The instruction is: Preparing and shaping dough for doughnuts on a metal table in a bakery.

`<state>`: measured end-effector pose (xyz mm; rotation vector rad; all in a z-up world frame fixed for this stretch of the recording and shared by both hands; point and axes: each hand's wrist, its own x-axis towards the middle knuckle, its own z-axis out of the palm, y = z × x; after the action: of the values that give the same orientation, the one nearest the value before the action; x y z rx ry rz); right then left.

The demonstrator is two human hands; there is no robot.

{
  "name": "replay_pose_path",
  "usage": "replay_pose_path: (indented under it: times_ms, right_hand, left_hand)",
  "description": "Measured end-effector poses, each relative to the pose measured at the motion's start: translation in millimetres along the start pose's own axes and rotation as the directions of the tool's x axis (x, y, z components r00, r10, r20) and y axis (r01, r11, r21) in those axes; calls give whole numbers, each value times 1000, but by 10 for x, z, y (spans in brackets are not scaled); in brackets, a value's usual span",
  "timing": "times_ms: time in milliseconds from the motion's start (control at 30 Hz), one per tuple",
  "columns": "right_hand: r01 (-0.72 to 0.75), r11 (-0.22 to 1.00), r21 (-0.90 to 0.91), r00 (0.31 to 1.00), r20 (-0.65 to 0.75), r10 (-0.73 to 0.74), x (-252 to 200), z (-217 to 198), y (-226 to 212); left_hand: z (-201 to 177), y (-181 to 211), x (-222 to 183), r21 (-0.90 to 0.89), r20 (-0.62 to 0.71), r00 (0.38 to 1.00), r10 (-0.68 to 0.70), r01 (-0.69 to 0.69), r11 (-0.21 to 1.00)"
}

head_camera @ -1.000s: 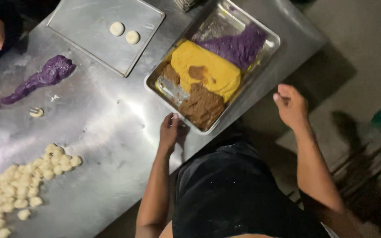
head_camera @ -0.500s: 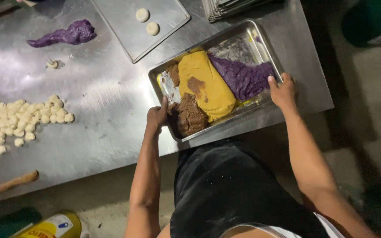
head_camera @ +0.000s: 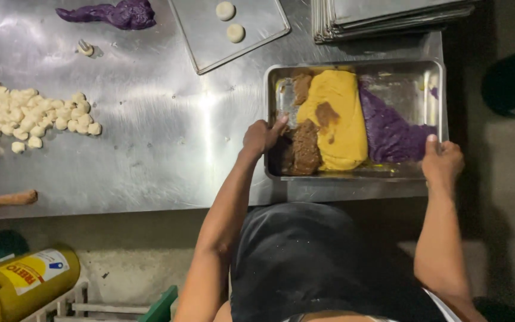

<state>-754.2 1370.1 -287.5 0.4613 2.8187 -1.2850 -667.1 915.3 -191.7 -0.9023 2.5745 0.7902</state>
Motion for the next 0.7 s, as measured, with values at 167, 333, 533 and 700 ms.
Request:
replay_pose_path:
  times_ms: [167,333,533,700]
  right_hand:
    - [67,981,-181,988,152,-39,508,-369,-53]
    - [354,935,13,933,57,-354,1684,-355,-681]
    - [646,755,-110,762,35,-647,3097,422,-1437]
    - [555,756,-348,828,140,-543,2942,596,-1874]
  left_hand:
    - [-130,258,16,82,97,993,62,-70,994]
    - [-342,878,618,178,-107,947,303,-281,943]
    - [49,1808,2023,-169,-335,788,516,-590,790]
    - [263,2143,2402,-475,-317,934,162,-305,826]
